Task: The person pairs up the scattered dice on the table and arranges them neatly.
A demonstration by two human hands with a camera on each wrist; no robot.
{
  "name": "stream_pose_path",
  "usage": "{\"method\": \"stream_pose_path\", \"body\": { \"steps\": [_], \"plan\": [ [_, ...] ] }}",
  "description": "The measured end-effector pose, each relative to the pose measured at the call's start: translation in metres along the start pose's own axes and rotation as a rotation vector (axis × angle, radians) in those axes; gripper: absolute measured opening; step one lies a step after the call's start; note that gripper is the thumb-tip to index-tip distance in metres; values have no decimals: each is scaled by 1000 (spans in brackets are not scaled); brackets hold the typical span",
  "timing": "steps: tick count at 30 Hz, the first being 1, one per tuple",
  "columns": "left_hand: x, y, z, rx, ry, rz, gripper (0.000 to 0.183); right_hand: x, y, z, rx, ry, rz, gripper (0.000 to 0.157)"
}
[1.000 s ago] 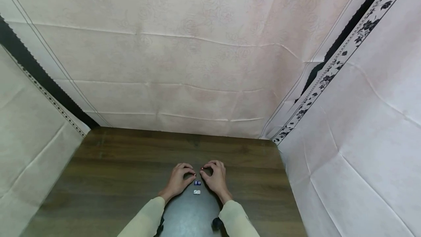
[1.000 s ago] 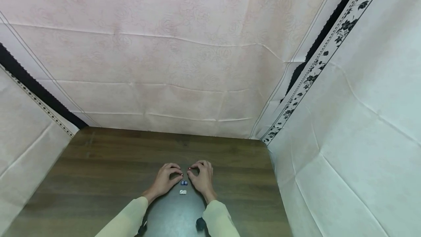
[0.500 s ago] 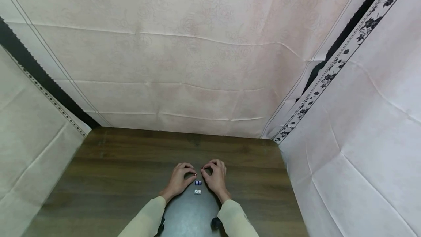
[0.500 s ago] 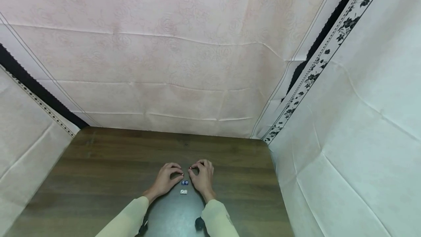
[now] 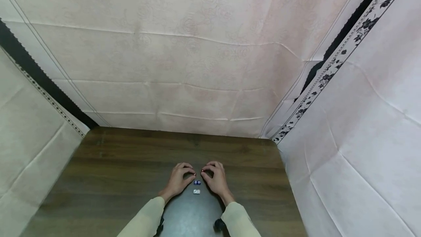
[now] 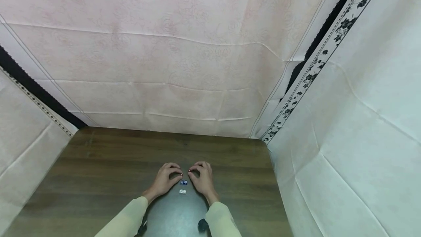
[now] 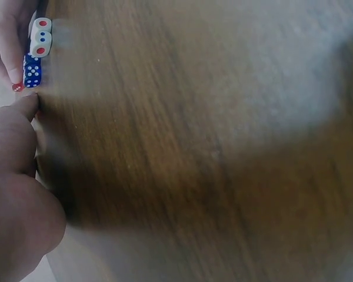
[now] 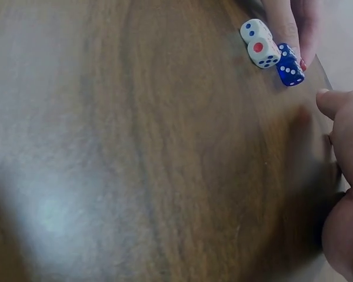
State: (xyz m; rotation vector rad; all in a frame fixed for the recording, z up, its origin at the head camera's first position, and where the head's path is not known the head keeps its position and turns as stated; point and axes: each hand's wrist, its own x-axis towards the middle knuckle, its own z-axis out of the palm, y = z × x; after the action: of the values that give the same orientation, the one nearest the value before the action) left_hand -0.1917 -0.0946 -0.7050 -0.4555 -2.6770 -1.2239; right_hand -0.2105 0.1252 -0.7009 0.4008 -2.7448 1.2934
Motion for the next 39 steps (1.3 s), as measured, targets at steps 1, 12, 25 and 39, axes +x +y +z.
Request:
{"method": "stream_pose_path", "body": {
  "steps": [1, 12, 25, 39],
  "plan": [
    [0, 0, 0, 3, 5, 6, 9, -1, 0, -1, 1, -9, -5, 6],
    [-2, -9, 3, -30, 66, 110, 11, -7, 1, 3, -28, 15, -127, 7],
    [3, -15, 10, -35, 63, 93, 11, -8, -2, 2, -42, -20, -89, 10],
    [5, 1, 1, 15, 15, 55, 11, -8, -1, 4, -62, -27, -82, 10]
  ]
}}
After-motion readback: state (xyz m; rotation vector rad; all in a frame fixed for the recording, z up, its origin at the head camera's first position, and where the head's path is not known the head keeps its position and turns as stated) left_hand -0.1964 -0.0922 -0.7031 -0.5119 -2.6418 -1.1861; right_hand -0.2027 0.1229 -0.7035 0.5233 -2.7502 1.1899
